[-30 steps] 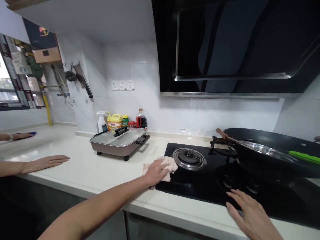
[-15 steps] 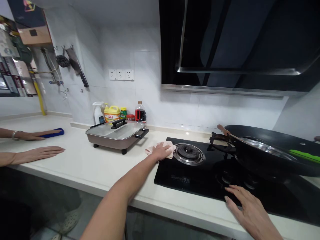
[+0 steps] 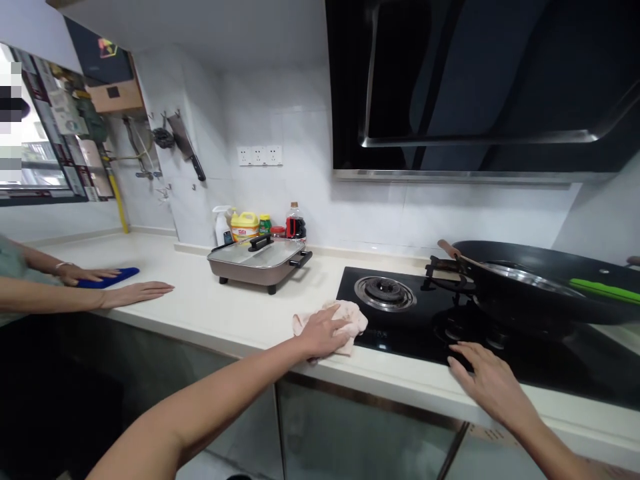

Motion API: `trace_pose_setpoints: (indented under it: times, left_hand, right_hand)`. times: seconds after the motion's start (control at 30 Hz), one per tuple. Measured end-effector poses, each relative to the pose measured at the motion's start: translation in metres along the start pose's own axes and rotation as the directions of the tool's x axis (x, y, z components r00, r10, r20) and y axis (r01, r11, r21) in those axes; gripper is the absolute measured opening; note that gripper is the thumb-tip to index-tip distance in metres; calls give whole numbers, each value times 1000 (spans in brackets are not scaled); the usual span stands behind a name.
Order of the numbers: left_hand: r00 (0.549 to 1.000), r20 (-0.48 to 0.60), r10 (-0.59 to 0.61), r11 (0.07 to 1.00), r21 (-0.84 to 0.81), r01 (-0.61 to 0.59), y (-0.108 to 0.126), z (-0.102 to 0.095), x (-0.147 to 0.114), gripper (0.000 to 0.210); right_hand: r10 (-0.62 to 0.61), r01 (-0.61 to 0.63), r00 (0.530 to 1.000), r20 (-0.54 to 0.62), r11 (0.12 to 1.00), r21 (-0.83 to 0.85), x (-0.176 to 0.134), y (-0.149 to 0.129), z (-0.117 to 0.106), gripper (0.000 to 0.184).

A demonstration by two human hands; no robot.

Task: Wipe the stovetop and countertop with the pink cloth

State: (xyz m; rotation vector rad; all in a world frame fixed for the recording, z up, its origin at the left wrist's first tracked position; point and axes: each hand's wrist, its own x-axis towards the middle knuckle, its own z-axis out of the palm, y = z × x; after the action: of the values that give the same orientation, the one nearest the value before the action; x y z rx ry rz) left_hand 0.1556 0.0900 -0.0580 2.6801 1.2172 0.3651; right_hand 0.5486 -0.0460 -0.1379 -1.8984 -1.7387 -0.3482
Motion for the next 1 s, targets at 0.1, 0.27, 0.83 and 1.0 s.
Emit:
trace_pose_setpoints:
  times: [0.1,0.27,0.83,1.0]
  left_hand:
    - [998,-9,66,997,34,-65,12,1,-33,46]
    - [985,-57,165,985,49,-163,11,2,-77,40]
    - [938,-179,-297,911,242,335,-66,-22,-68,59]
    - [871,-491,4,960,245,134,-19,37,-90,40]
  right_hand:
    - [4,-4,1000,16,1000,-9,0,0,-3,53]
    - [15,-13,999,52,999,-31,2,-4,-6,52]
    - [2,-1,1000,27,1000,-26,3,2,0,51]
    - [-3,4,1000,18,1000,-29,3,7,3,53]
